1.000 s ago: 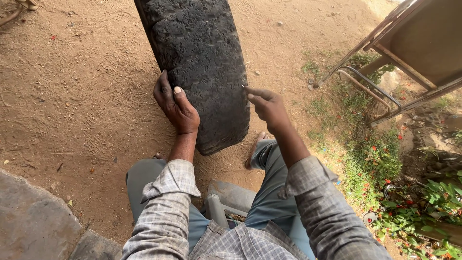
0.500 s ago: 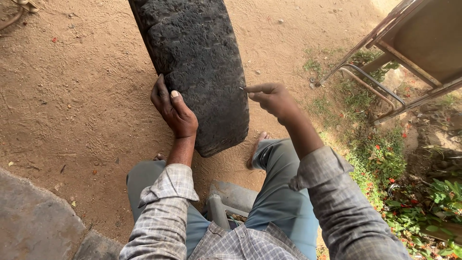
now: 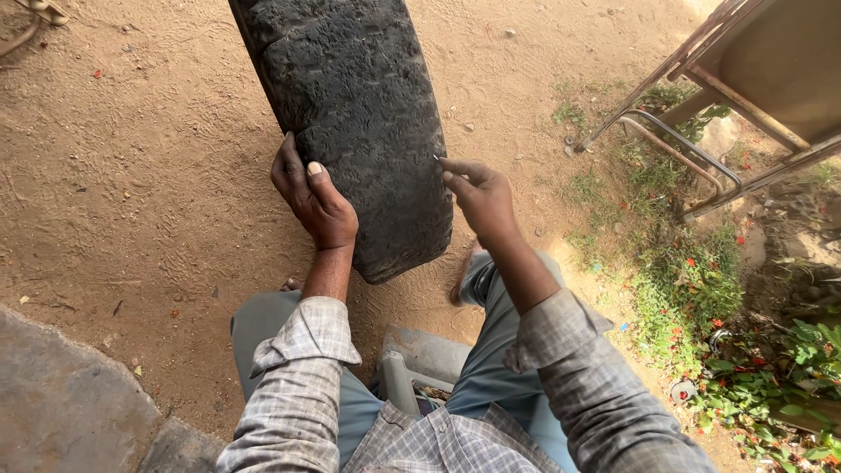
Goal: The person sits on a chair with a tire held across their lap and uses a small metal pick to probe and extract debris from the tire tread. They rotate and reposition the tire repeatedly to work on different sections of the tread surface.
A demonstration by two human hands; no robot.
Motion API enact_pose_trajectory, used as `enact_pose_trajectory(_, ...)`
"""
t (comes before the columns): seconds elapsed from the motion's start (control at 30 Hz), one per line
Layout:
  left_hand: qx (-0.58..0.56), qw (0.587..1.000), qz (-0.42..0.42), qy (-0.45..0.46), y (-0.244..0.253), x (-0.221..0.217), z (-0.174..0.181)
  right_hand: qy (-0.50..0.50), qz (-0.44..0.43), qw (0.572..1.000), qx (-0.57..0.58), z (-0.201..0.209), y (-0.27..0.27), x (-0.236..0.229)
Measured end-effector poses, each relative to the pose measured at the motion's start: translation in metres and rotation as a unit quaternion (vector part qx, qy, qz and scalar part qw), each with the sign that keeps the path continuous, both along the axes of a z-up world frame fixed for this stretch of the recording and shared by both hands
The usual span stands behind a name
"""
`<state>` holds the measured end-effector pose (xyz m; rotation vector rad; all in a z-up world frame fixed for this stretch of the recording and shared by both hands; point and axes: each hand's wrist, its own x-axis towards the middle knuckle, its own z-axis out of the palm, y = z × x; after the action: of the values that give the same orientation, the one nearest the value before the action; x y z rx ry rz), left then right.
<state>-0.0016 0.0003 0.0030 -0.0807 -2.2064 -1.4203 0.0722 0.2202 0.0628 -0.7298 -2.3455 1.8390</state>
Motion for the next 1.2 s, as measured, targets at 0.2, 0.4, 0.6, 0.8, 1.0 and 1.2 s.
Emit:
enact_pose_trajectory(0.2,-0.003,1.0,0.001,0.009,0.002,-0.003,-0.003,0.19,-0.037,0.98,-0.052,-0.061,-0.014,0.0)
enact_pose_trajectory(0.4,-0.006,1.0,0.006,0.008,0.003,-0.003,0.0,0.255,-0.055,0.965,0.003,-0.076,-0.022,-0.001)
enact_pose_trajectory(0.6,-0.004,1.0,0.005,0.01,0.002,-0.002,0.001,0.252,-0.008,0.965,-0.072,-0.082,-0.006,-0.002)
enact_pose_trajectory(0.8,0.008,1.0,0.004,0.014,0.003,-0.004,-0.003,0.124,0.038,0.99,-0.055,-0.054,0.016,-0.001)
enact_pose_trajectory(1.0,0.003,1.0,0.007,0.013,0.002,-0.004,-0.005,0.136,0.08,0.982,-0.108,-0.066,0.032,-0.008)
enact_pose_trajectory(1.2,0.022,1.0,0.002,0.007,0.001,-0.003,-0.001,0.138,0.087,0.976,-0.143,-0.07,0.036,-0.01)
